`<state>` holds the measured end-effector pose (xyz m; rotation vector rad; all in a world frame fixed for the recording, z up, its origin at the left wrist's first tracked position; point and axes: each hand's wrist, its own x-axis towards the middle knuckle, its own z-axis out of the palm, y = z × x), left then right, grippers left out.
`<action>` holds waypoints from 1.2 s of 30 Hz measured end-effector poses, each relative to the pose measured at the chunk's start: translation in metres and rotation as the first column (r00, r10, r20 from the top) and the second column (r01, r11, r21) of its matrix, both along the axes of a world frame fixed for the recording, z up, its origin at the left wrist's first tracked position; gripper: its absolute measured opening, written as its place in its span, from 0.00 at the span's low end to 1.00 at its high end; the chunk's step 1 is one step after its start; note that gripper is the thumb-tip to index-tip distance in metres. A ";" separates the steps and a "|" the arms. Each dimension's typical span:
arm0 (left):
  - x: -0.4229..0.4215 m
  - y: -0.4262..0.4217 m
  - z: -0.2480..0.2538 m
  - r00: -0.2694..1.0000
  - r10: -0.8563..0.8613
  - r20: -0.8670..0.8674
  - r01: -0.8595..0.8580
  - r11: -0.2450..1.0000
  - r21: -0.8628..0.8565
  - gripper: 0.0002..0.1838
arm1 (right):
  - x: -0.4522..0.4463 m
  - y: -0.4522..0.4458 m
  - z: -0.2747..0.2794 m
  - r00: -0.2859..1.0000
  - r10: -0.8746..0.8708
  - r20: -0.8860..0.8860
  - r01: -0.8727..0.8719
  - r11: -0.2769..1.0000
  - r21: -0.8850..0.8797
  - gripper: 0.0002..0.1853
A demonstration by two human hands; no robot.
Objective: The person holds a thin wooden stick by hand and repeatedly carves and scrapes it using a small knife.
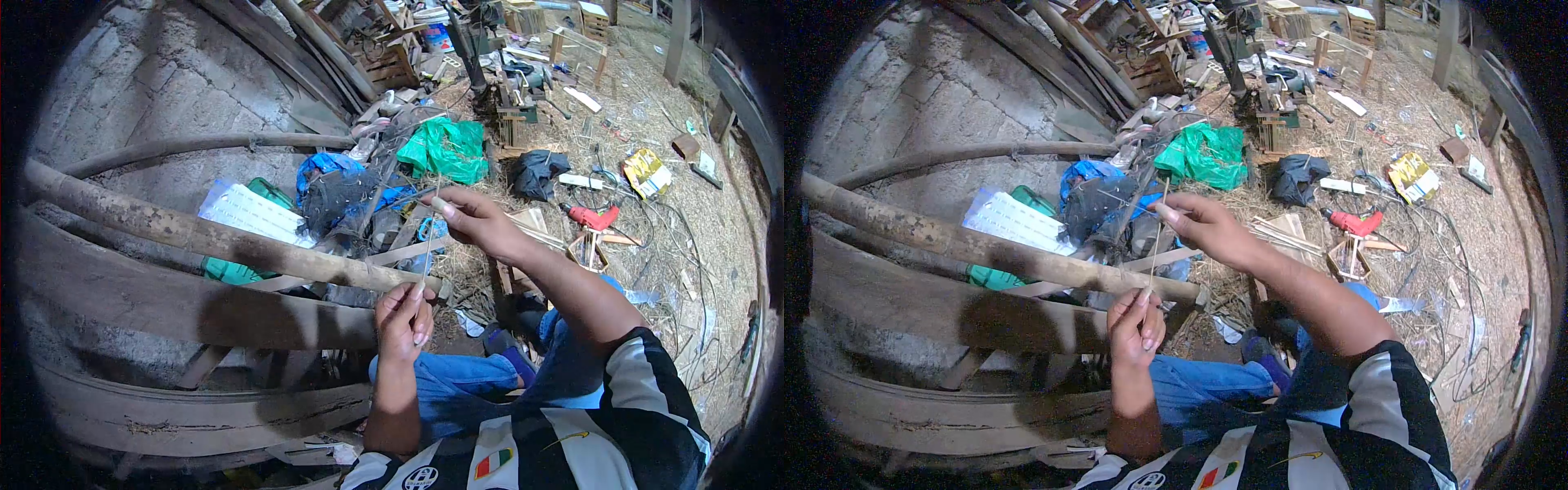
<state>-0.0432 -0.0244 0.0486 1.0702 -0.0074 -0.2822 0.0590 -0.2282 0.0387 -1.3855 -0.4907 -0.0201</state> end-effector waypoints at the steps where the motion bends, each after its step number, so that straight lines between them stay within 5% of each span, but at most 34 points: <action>1: 0.000 -0.001 0.001 1.000 -0.013 0.010 0.013 0.999 0.029 0.15 | -0.003 -0.001 0.004 0.988 0.087 -0.131 -0.076 0.993 0.086 0.21; 6: 0.005 -0.003 0.006 0.997 -0.032 0.067 0.018 0.980 0.198 0.16 | -0.011 0.001 0.016 0.911 0.268 -0.313 -0.174 0.939 0.296 0.20; 8: 0.010 -0.009 0.012 0.981 -0.039 0.191 -0.059 0.873 0.483 0.15 | -0.013 0.003 0.017 0.920 0.248 -0.303 -0.161 0.945 0.285 0.19; 10: 0.013 -0.014 0.012 0.974 -0.011 0.227 -0.113 0.845 0.523 0.13 | -0.011 0.004 0.011 0.930 0.223 -0.292 -0.143 0.952 0.272 0.19; 12: 0.016 -0.017 0.012 0.964 0.012 0.266 -0.164 0.813 0.558 0.12 | -0.007 0.006 0.004 0.963 -0.201 0.182 0.229 0.962 -0.151 0.20; 13: 0.018 -0.017 0.011 0.959 0.036 0.281 -0.196 0.802 0.564 0.12 | -0.016 -0.002 0.010 0.949 -0.227 0.220 0.303 0.852 -0.426 0.18; 17: 0.022 -0.028 0.018 0.921 0.146 0.362 -0.330 0.784 0.525 0.13 | -0.034 -0.002 0.018 0.816 -0.064 0.574 0.442 0.709 -0.550 0.14; 21: 0.021 -0.015 0.012 0.940 0.120 0.319 -0.283 0.796 0.535 0.13 | -0.015 -0.014 0.018 0.812 -0.244 0.530 0.542 0.649 -0.533 0.15; 25: 0.024 -0.012 0.009 0.939 0.117 0.324 -0.281 0.802 0.526 0.13 | -0.027 -0.002 0.013 0.809 -0.088 0.581 0.474 0.682 -0.557 0.16; 29: 0.016 -0.009 0.012 0.957 0.100 0.273 -0.231 0.832 0.504 0.13 | -0.003 -0.014 0.008 0.871 -0.237 0.431 0.480 0.605 -0.636 0.16; 34: 0.016 -0.006 0.009 0.955 0.053 0.293 -0.193 0.860 0.473 0.13 | -0.017 -0.006 0.013 0.880 -0.133 0.456 0.407 0.706 -0.580 0.18; 36: 0.014 -0.004 0.006 0.952 0.046 0.304 -0.204 0.835 0.512 0.14 | -0.004 -0.011 0.006 0.846 -0.261 0.466 0.509 0.655 -0.558 0.18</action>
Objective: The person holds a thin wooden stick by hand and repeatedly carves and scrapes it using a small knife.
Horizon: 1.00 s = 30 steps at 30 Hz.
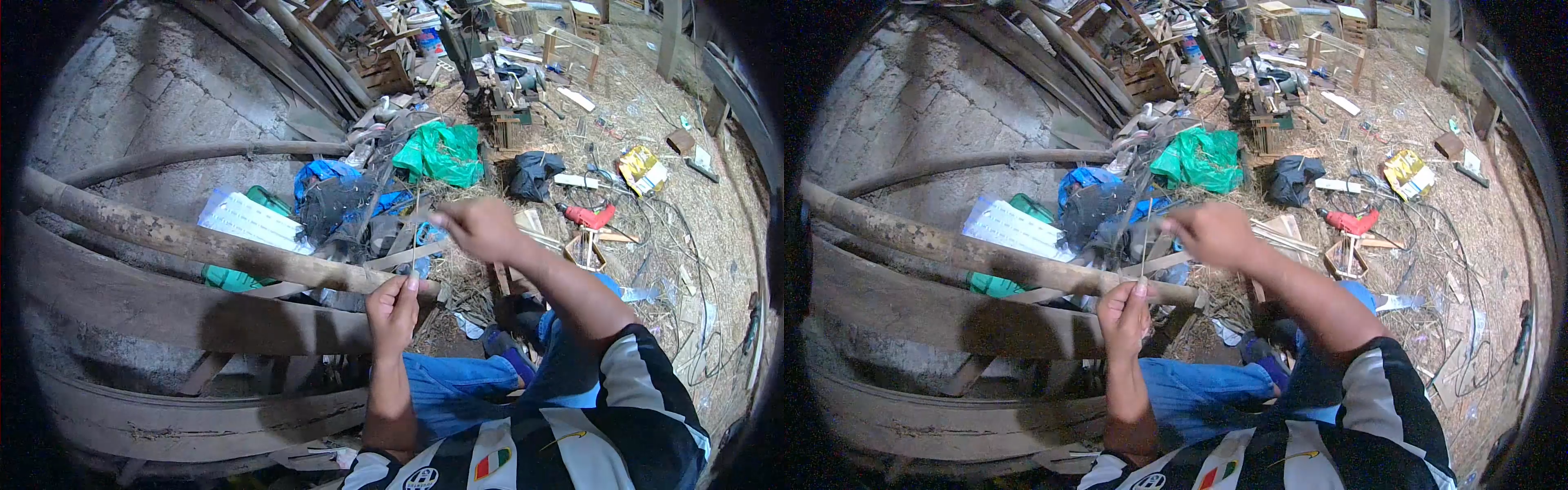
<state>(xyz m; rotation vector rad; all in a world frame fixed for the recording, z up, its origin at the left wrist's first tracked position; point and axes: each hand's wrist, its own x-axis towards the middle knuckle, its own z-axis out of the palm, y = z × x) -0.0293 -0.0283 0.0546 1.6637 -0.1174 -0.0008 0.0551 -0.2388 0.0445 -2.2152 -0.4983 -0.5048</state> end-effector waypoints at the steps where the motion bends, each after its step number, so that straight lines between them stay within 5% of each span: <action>1: -0.002 0.000 -0.001 1.000 -0.001 0.000 0.001 1.000 0.000 0.14 | 0.008 -0.008 0.005 0.984 -0.039 -0.172 0.022 0.995 -0.101 0.19; 2: -0.003 0.000 -0.002 1.000 -0.013 -0.019 0.013 1.000 0.007 0.14 | 0.013 -0.010 -0.001 0.985 -0.042 -0.168 0.025 0.994 -0.102 0.19; 4: -0.004 0.002 -0.005 0.999 -0.028 -0.033 0.028 1.000 0.011 0.14 | 0.022 -0.010 -0.011 0.966 0.157 -0.204 -0.095 0.954 0.284 0.20; 5: -0.005 0.005 -0.007 0.996 -0.057 -0.075 0.057 0.998 -0.004 0.14 | 0.023 -0.005 -0.018 0.930 0.326 -0.171 -0.192 0.826 0.530 0.21; 11: -0.005 -0.003 -0.005 0.986 -0.093 -0.139 0.082 0.993 -0.084 0.16 | 0.012 -0.001 -0.004 0.715 0.620 -0.325 -0.097 0.548 0.831 0.21; 15: 0.004 -0.009 -0.003 0.997 0.004 -0.078 -0.008 0.999 -0.047 0.15 | 0.007 0.002 -0.002 0.722 0.591 -0.359 -0.082 0.589 0.804 0.21; 18: 0.009 -0.015 -0.004 0.996 0.075 -0.038 -0.077 0.995 -0.065 0.14 | 0.004 0.006 -0.009 0.912 0.371 -0.176 -0.196 0.770 0.608 0.19; 20: 0.013 -0.011 -0.006 0.996 0.081 -0.034 -0.083 0.995 -0.055 0.12 | -0.014 0.007 -0.003 0.991 0.111 0.081 -0.115 0.992 0.045 0.12; 21: 0.014 -0.008 -0.007 0.995 0.091 -0.034 -0.093 0.995 -0.046 0.11 | -0.022 0.007 0.004 0.984 0.170 0.061 -0.169 0.985 -0.017 0.10; 28: 0.012 -0.005 -0.005 0.996 0.085 0.028 -0.083 0.995 -0.052 0.11 | -0.002 -0.004 0.004 0.998 -0.048 0.033 0.051 0.996 -0.077 0.12; 30: 0.014 -0.004 -0.006 0.997 0.070 0.024 -0.070 0.998 -0.007 0.11 | -0.012 0.001 0.007 1.000 0.009 0.030 -0.007 0.997 -0.082 0.12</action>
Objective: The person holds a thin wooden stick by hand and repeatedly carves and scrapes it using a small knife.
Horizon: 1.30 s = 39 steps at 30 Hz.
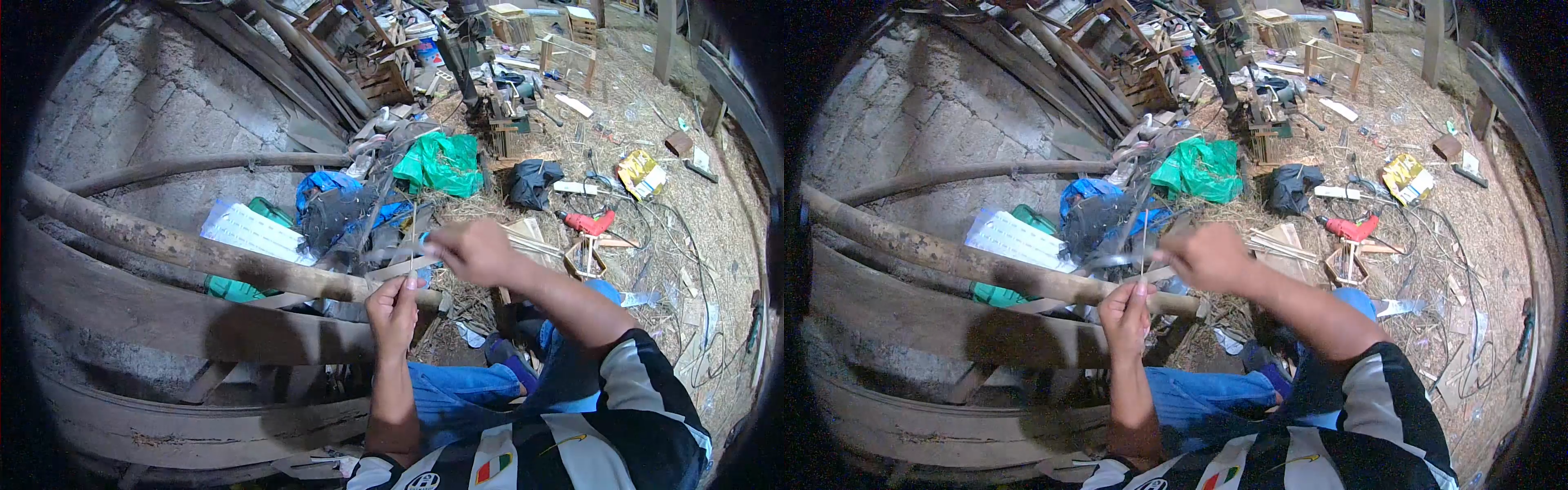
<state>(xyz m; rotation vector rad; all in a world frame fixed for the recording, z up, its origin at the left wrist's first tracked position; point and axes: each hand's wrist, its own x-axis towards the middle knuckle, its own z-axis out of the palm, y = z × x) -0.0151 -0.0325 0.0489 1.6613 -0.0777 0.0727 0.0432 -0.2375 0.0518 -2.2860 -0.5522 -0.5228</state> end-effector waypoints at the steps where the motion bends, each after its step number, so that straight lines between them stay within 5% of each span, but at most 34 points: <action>1: 0.002 -0.001 0.000 1.000 -0.002 0.003 0.002 1.000 -0.001 0.11 | -0.003 0.002 -0.001 0.998 0.051 0.030 -0.051 0.999 -0.008 0.12; 8: -0.004 0.003 -0.002 0.999 0.004 -0.042 -0.005 1.000 -0.029 0.12 | 0.007 -0.001 -0.001 0.994 -0.071 -0.081 0.073 0.997 0.025 0.16; 10: -0.003 0.004 -0.004 0.999 -0.016 -0.048 0.014 0.999 -0.033 0.12 | -0.001 0.005 -0.004 0.996 0.094 0.006 -0.095 0.995 0.032 0.14; 15: -0.001 0.001 -0.010 0.996 0.076 -0.057 -0.076 0.997 -0.008 0.11 | 0.021 -0.013 -0.006 0.978 -0.130 -0.164 0.138 0.990 0.037 0.19; 18: -0.001 -0.003 -0.008 0.988 0.134 -0.077 -0.136 0.990 -0.022 0.09 | 0.012 -0.004 -0.004 0.991 -0.110 -0.070 0.118 0.986 0.120 0.18; 26: 0.002 -0.003 -0.007 0.988 0.142 -0.062 -0.144 0.989 -0.041 0.09 | -0.014 0.014 -0.009 0.988 0.141 0.067 -0.134 0.986 -0.103 0.14; 29: 0.001 -0.002 -0.006 0.989 0.139 -0.043 -0.141 0.989 -0.049 0.09 | 0.003 0.008 -0.018 0.996 -0.004 0.086 0.006 1.000 -0.017 0.13; 33: 0.000 -0.002 -0.006 0.989 0.127 -0.072 -0.131 0.989 -0.061 0.08 | 0.003 0.002 -0.007 0.999 -0.041 0.034 0.043 0.998 -0.046 0.13; 36: -0.001 -0.001 -0.012 0.992 0.121 -0.046 -0.124 0.988 -0.087 0.08 | -0.004 0.010 -0.016 0.992 0.107 0.065 -0.100 0.990 -0.100 0.15; 39: -0.001 0.000 -0.011 0.990 0.132 -0.056 -0.137 0.988 -0.076 0.08 | 0.017 -0.003 -0.014 0.999 -0.018 -0.037 0.018 1.000 0.000 0.12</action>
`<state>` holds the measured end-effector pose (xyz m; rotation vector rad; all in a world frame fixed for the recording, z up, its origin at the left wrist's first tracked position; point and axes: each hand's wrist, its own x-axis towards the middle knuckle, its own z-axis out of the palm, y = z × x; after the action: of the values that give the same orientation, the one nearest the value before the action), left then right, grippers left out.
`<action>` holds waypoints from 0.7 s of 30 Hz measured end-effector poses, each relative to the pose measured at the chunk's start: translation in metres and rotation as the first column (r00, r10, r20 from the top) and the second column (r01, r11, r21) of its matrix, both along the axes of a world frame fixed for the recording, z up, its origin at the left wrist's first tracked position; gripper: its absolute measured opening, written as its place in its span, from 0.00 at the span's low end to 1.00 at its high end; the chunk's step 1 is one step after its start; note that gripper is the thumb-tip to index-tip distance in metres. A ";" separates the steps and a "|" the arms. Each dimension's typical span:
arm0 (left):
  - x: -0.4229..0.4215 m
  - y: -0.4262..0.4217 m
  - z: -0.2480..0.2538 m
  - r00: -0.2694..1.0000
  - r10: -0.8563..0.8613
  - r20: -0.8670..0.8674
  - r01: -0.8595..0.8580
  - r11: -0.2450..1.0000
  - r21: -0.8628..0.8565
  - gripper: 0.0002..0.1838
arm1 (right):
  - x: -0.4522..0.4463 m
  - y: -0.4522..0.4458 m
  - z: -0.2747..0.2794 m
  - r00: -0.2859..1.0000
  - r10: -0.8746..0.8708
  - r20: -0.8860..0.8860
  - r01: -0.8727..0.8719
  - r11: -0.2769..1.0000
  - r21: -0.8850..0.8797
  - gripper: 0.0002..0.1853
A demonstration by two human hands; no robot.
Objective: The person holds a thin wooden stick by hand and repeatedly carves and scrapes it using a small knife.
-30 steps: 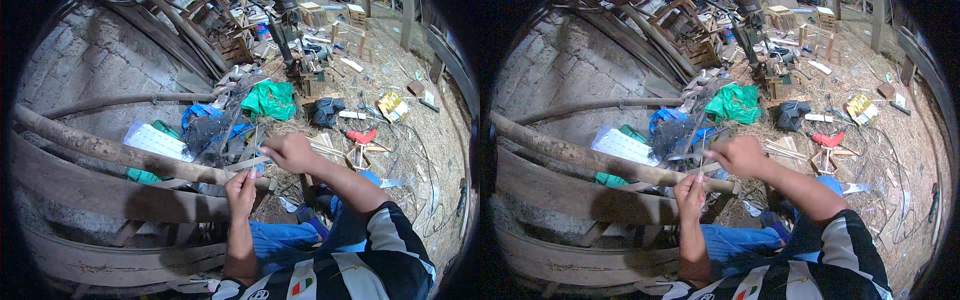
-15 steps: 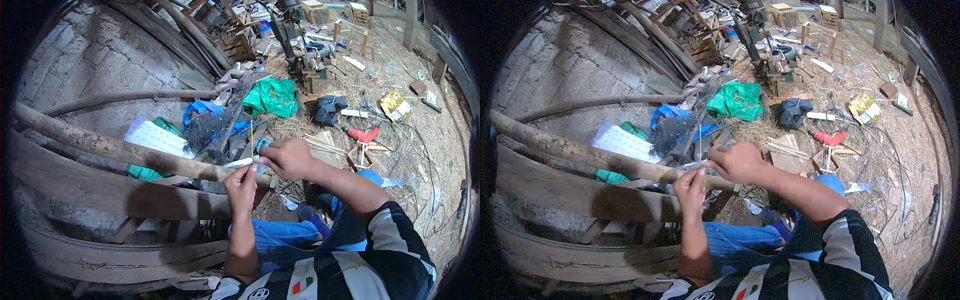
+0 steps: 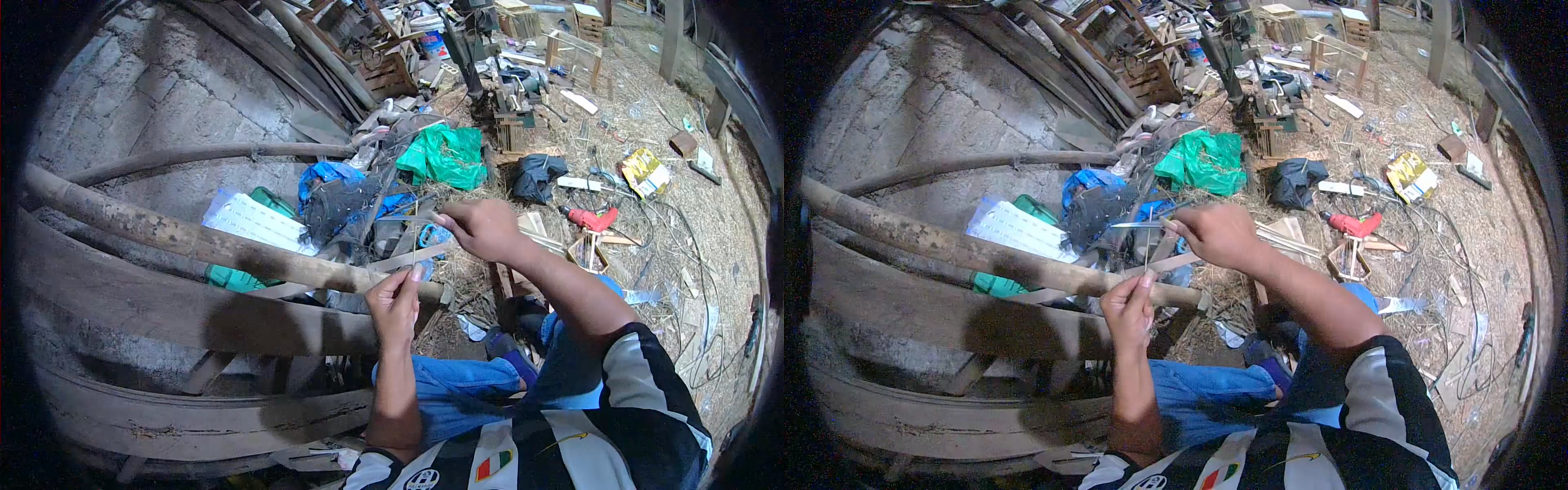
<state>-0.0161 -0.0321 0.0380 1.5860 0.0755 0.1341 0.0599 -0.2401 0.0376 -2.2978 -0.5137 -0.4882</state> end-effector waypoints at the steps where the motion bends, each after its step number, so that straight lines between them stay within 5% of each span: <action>1: 0.000 0.001 -0.002 1.000 0.000 0.005 0.000 1.000 -0.001 0.08 | -0.003 0.003 -0.001 1.000 0.000 0.005 0.000 1.000 -0.001 0.12; 5: 0.003 0.001 -0.006 0.998 -0.036 0.047 0.035 0.999 0.020 0.09 | -0.014 0.011 -0.001 0.987 0.121 0.106 -0.117 0.992 -0.047 0.17; 9: 0.000 0.000 -0.012 1.000 -0.015 0.012 0.014 0.999 0.048 0.09 | 0.005 0.002 -0.012 0.999 -0.039 0.005 0.039 0.999 0.013 0.17; 13: -0.001 -0.002 -0.014 0.995 -0.032 0.100 0.022 0.995 0.097 0.09 | -0.006 0.008 -0.008 0.985 0.100 0.138 -0.099 0.995 -0.017 0.18; 15: -0.002 -0.002 -0.012 0.999 -0.004 0.054 -0.003 0.991 0.137 0.09 | 0.010 -0.002 -0.009 0.998 -0.064 0.018 0.065 0.997 -0.040 0.17; 21: -0.001 -0.004 -0.014 0.998 -0.010 0.060 -0.002 0.980 0.197 0.10 | -0.010 0.008 -0.006 0.992 0.075 0.098 -0.069 0.996 -0.065 0.15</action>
<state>-0.0173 -0.0357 0.0236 1.7779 0.0116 0.1920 0.0495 -0.2324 0.0313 -2.3125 -0.6668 -0.5610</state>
